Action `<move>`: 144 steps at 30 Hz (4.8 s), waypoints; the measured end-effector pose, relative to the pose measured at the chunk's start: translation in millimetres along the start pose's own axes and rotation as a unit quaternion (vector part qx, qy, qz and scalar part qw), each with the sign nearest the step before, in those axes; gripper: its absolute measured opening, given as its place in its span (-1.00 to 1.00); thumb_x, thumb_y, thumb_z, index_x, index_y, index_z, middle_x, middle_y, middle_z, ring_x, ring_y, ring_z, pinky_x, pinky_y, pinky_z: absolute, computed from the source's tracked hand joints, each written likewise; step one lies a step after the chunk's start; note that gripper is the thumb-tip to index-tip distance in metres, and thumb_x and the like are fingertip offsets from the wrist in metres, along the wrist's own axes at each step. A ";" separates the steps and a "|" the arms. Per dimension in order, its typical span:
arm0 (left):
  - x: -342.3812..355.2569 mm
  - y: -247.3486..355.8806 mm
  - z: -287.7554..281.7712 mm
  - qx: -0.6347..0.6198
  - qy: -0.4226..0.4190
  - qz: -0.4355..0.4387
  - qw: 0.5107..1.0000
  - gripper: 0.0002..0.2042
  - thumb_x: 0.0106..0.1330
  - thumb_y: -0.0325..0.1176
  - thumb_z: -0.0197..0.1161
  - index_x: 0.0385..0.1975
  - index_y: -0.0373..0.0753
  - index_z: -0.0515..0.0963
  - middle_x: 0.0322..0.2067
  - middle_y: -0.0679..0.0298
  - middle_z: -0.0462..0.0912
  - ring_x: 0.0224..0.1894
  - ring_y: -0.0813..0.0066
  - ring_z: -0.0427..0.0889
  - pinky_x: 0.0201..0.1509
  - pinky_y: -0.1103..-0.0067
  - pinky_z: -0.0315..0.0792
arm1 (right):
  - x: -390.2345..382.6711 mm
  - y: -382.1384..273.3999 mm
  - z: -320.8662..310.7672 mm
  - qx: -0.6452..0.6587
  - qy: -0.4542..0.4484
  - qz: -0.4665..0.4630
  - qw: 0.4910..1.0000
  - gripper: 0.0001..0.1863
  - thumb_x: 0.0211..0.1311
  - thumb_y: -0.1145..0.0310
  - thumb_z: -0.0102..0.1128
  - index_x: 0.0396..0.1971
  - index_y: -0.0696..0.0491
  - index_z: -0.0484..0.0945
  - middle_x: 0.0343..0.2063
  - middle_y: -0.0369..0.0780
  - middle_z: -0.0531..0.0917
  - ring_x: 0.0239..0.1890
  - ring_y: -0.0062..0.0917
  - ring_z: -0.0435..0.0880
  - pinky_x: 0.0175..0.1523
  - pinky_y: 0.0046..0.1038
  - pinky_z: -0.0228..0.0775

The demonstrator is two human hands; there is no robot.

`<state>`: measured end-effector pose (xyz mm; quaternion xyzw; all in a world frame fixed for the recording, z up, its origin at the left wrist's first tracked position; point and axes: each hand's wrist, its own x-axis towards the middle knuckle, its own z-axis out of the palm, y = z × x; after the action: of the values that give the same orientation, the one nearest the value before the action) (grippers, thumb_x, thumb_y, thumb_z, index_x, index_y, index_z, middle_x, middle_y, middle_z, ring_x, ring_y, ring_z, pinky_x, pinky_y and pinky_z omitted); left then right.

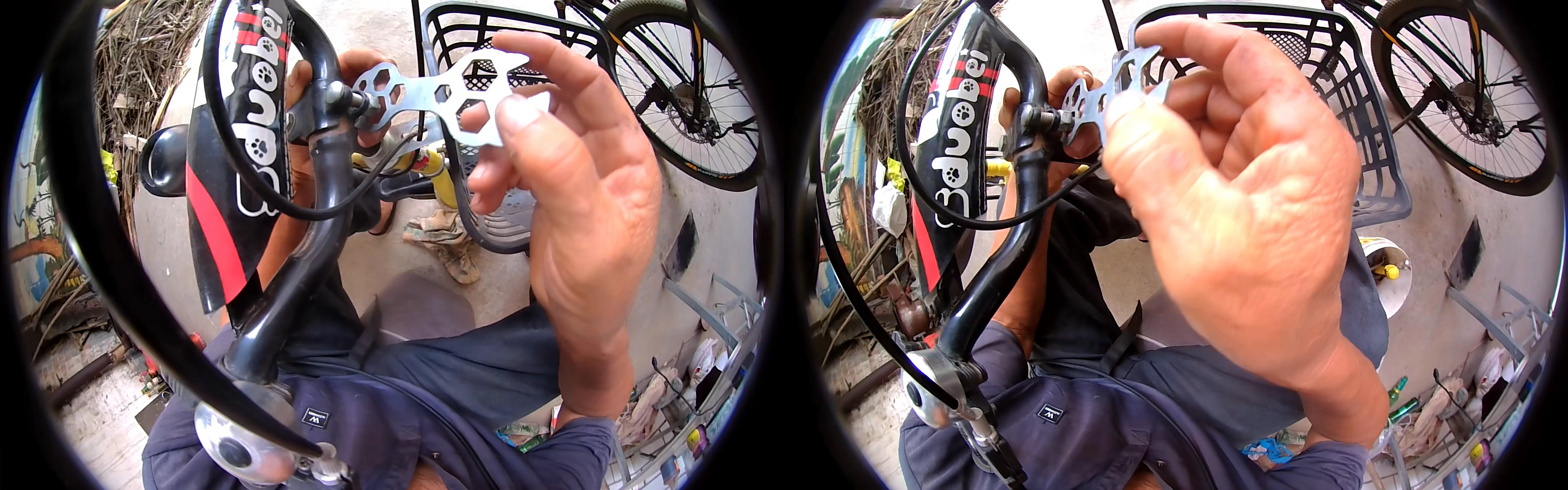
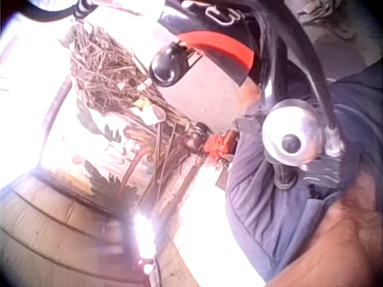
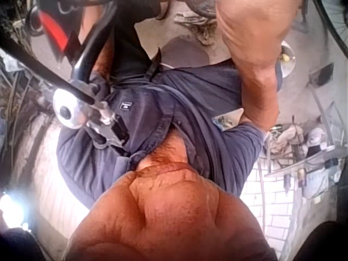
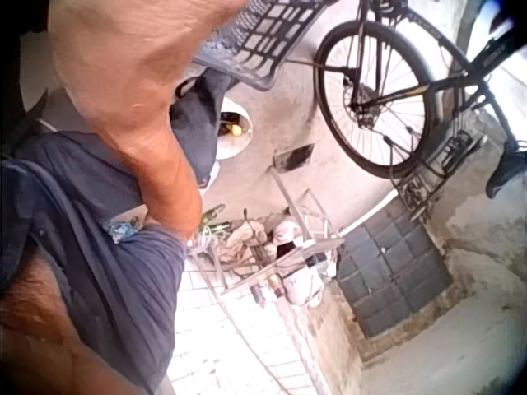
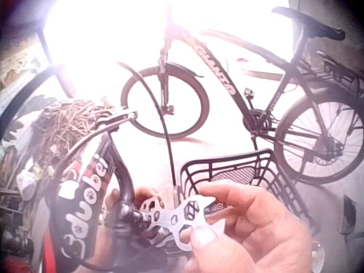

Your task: The person sits on the floor and uses a multi-tool to tighten a bolt on the bicycle's handlebar stem. The person repeatedly turns the tool to secure the component while holding the handlebar steady.

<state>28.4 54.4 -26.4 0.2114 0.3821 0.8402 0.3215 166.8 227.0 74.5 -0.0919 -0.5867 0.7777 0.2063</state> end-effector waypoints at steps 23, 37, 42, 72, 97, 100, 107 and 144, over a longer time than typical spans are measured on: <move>-4.4 8.9 -0.1 -0.052 -0.012 -0.032 0.998 -0.18 0.35 0.30 0.05 0.18 -0.48 0.35 -0.19 0.11 0.55 -0.17 0.43 0.65 -0.41 0.75 0.58 | -24.3 -4.9 -4.7 -0.003 -0.073 0.068 0.995 -0.49 0.24 0.56 0.19 0.22 0.18 0.39 -0.24 -0.20 0.65 -0.34 -0.70 0.59 -0.23 -0.66 0.47; -5.9 12.8 3.7 -0.052 -0.018 -0.017 0.998 -0.23 0.38 0.25 0.04 0.16 -0.48 0.36 -0.18 0.13 0.60 -0.23 0.47 0.68 -0.36 0.72 0.66 | -4.8 -10.8 4.2 0.008 -0.045 0.032 0.998 -0.59 0.32 0.40 0.14 0.12 0.23 0.48 -0.34 -0.16 0.68 -0.51 -0.69 0.56 -0.42 -0.66 0.45; -1.3 5.2 -5.1 -0.082 -0.036 -0.033 0.995 -0.22 0.36 0.26 0.07 0.18 -0.47 0.35 -0.18 0.12 0.63 -0.17 0.43 0.70 -0.39 0.69 0.66 | -17.4 -9.2 -5.1 0.011 -0.086 0.102 0.991 -0.49 0.29 0.49 0.19 0.23 0.18 0.37 -0.24 -0.13 0.66 -0.43 -0.69 0.60 -0.33 -0.66 0.49; -8.9 10.2 -15.4 -0.051 0.021 -0.052 0.997 -0.26 0.22 0.24 0.30 0.06 -0.36 0.35 -0.14 0.18 0.48 -0.55 0.63 0.53 -0.66 0.76 0.35 | 16.0 -2.2 -14.0 0.181 -0.064 0.172 0.966 -0.60 0.34 0.51 0.15 0.12 0.32 0.35 -0.33 -0.14 0.67 -0.46 -0.61 0.69 -0.35 -0.61 0.60; -12.9 13.1 -20.6 -0.014 0.023 -0.050 0.998 -0.30 0.20 0.26 0.30 0.00 -0.32 0.40 -0.33 0.24 0.49 -0.39 0.56 0.56 -0.54 0.71 0.48 | 6.6 5.9 -14.2 -0.042 -0.069 0.113 0.990 -0.66 0.26 0.53 0.19 0.03 0.26 0.49 -0.56 -0.32 0.60 -0.55 -0.80 0.52 -0.45 -0.65 0.38; -15.9 17.2 -19.9 -0.034 0.019 -0.059 0.998 -0.25 0.18 0.29 0.28 0.04 -0.33 0.40 -0.31 0.22 0.50 -0.43 0.55 0.56 -0.53 0.71 0.49 | 7.5 2.0 -4.2 -0.019 -0.081 0.090 0.992 -0.63 0.23 0.52 0.22 0.04 0.26 0.49 -0.61 -0.30 0.58 -0.57 -0.80 0.51 -0.47 -0.66 0.35; -16.3 16.6 -10.5 0.023 0.083 -0.055 0.995 -0.27 0.19 0.30 0.26 -0.01 -0.35 0.43 -0.34 0.20 0.49 -0.40 0.59 0.52 -0.44 0.69 0.45 | -5.7 -4.4 -8.1 -0.073 -0.082 0.118 0.987 -0.56 0.21 0.54 0.24 0.11 0.25 0.46 -0.65 -0.33 0.57 -0.61 -0.82 0.45 -0.48 -0.66 0.31; -19.0 17.4 -29.1 -0.068 -0.002 -0.067 0.995 -0.21 0.25 0.24 0.25 0.24 -0.34 0.31 0.06 -0.01 0.58 -0.09 0.37 0.66 -0.13 0.52 0.62 | -7.0 5.0 1.4 -0.133 -0.141 0.028 0.981 -0.64 0.14 0.54 0.20 -0.03 0.22 0.49 -0.67 -0.09 0.52 -0.69 -0.42 0.51 -0.51 -0.41 0.36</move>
<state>17.7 17.6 -32.9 0.1643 0.3366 0.8408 0.3909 171.5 221.7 69.4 -0.0245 -0.7053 0.7032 0.0861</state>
